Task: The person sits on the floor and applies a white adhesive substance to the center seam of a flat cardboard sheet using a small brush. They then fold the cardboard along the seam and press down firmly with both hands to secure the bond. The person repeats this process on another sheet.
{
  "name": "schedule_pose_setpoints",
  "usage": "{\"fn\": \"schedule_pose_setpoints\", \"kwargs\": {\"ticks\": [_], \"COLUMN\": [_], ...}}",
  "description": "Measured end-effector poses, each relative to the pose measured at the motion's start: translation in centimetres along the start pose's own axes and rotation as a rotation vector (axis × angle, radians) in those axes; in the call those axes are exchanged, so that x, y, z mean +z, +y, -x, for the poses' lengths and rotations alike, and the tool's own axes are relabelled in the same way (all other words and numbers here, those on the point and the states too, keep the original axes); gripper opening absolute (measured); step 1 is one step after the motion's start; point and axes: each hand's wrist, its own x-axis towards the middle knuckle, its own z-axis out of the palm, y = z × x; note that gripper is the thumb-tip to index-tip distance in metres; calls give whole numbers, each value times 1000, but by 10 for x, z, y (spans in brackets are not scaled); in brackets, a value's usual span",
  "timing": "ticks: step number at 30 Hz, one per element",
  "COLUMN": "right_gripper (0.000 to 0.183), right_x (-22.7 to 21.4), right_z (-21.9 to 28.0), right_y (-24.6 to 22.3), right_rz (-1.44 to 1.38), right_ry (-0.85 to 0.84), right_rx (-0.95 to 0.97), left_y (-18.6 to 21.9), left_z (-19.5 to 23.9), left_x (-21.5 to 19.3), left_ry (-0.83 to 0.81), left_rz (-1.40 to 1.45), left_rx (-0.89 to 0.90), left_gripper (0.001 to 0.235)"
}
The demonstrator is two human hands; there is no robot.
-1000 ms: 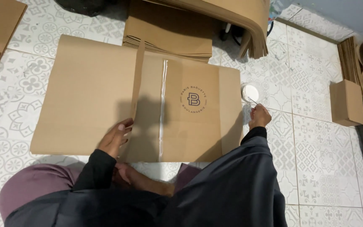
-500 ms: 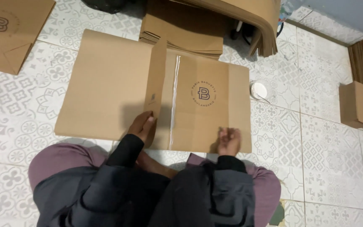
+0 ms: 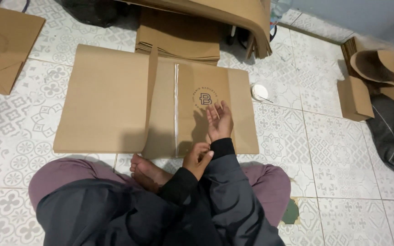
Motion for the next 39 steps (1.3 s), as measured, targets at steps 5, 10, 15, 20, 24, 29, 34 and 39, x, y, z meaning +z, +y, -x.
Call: {"fn": "schedule_pose_setpoints", "kwargs": {"ticks": [5,10,15,20,24,29,34,39], "right_gripper": [34,35,41,40,42,42,40,40], "right_x": [-30,-101,-111,-126,-131,-149,-151,-148], "right_z": [-18,-31,29,42,36,27,27,32], "right_y": [31,69,54,75,92,105,108,107], "right_rz": [188,1315,1435,1552,1721,1797,1829,1822], "right_ry": [53,-193,-340,-453,-524,-527,-487,-497], "right_rx": [-74,-609,-757,-840,-897,-816,-831,-801], "left_y": [-39,-86,-56,-10,-76,-64,-66,-97], "left_z": [-32,-39,-6,-21,-37,-49,-51,-52], "left_x": [-7,4,-44,-203,-246,-178,-144,-139], "left_ry": [144,213,-33,38,423,225,39,43], "left_rz": [-116,-204,-151,6,-522,-543,-1082,-1295], "left_rx": [-124,-104,120,771,-14,-174,-218,-191], "left_gripper": [23,18,32,85,45,71,73,78]}}
